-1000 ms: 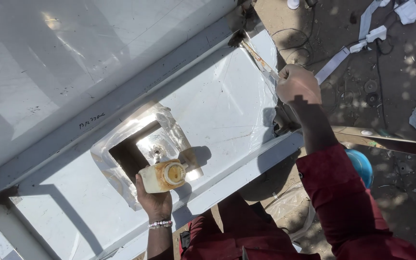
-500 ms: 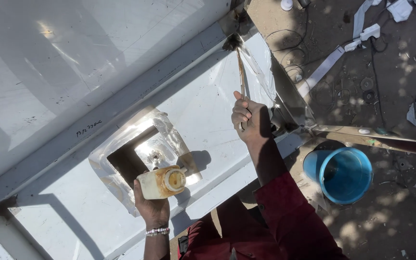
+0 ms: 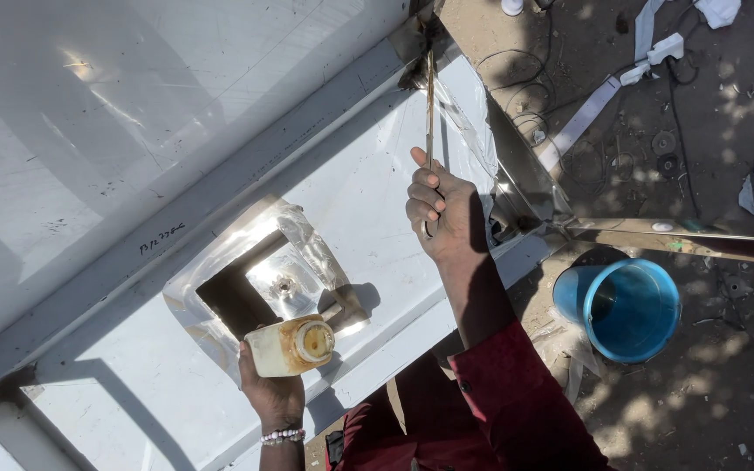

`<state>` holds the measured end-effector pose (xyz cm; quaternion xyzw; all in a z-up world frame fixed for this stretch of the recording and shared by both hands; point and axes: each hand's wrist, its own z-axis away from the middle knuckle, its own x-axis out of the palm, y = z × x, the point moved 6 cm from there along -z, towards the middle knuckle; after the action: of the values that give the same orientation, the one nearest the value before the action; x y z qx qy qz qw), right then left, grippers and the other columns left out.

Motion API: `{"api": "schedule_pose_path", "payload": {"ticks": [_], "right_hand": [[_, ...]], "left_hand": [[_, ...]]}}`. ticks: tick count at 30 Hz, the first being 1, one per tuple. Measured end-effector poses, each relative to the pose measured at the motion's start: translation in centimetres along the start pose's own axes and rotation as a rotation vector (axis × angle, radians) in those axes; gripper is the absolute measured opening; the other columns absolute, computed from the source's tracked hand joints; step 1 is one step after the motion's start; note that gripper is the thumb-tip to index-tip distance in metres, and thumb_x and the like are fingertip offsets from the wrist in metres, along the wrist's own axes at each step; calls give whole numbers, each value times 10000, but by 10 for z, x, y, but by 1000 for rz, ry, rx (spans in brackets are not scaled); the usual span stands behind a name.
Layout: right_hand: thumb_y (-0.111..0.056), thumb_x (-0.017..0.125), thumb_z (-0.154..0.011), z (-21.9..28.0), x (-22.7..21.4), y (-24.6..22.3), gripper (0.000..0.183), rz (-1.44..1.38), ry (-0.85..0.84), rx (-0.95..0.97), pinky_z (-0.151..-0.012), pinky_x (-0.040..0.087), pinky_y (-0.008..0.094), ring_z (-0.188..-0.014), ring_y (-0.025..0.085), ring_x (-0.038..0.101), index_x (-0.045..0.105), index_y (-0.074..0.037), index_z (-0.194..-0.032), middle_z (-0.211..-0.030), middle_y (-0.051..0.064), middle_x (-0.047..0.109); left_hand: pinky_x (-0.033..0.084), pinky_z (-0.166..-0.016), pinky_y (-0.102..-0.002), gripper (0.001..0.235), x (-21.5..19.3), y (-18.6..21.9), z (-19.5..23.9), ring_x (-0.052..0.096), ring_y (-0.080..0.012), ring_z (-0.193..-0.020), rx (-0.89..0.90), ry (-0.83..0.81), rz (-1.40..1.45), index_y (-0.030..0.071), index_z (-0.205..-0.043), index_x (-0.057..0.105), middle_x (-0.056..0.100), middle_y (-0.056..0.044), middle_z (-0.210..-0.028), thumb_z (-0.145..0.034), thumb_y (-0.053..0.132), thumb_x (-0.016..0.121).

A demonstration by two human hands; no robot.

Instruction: Applying a substance to metal joints and a stainless steel pipe using an applicator stick.

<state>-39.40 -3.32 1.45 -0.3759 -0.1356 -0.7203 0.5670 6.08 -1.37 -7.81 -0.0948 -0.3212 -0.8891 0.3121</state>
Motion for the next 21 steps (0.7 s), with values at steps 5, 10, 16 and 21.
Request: {"api": "schedule_pose_path", "payload": {"ticks": [5, 10, 16, 21], "right_hand": [[-190, 550, -1310, 18, -4, -9, 413, 155, -35, -57, -401, 414, 192, -535, 33, 421, 685, -6, -1655, -862, -44, 622], [-176, 571, -1289, 9, -14, -8, 410, 205, 17, -74, -414, 407, 193, -536, 28, 440, 703, 8, -1630, -871, -38, 628], [-157, 536, -1294, -8, -2, -16, 387, 383, 194, -139, -429, 307, 224, -515, 36, 400, 773, 8, -1552, -839, -22, 622], [-136, 564, -1270, -51, 7, -19, 382, 370, 199, -127, -446, 347, 255, -540, 61, 439, 756, -21, -1579, -877, 10, 646]], "left_hand": [[608, -1153, -515, 456, -2, -5, 1, 744, -289, -1322, -17, 2, -6, 197, -1477, 749, 787, -59, -1421, -1157, 520, 779], [615, -1137, -529, 479, 3, -6, 2, 744, -298, -1304, 6, -82, -46, 150, -1456, 762, 781, -78, -1395, -1179, 541, 761], [599, -1199, -574, 558, 15, -3, 12, 733, -356, -1401, -22, 21, -83, 180, -1555, 700, 764, -132, -1503, -1142, 553, 743], [593, -1198, -547, 539, 19, -5, 14, 718, -338, -1381, -26, 39, -106, 178, -1554, 691, 734, -119, -1486, -1161, 545, 732]]}}
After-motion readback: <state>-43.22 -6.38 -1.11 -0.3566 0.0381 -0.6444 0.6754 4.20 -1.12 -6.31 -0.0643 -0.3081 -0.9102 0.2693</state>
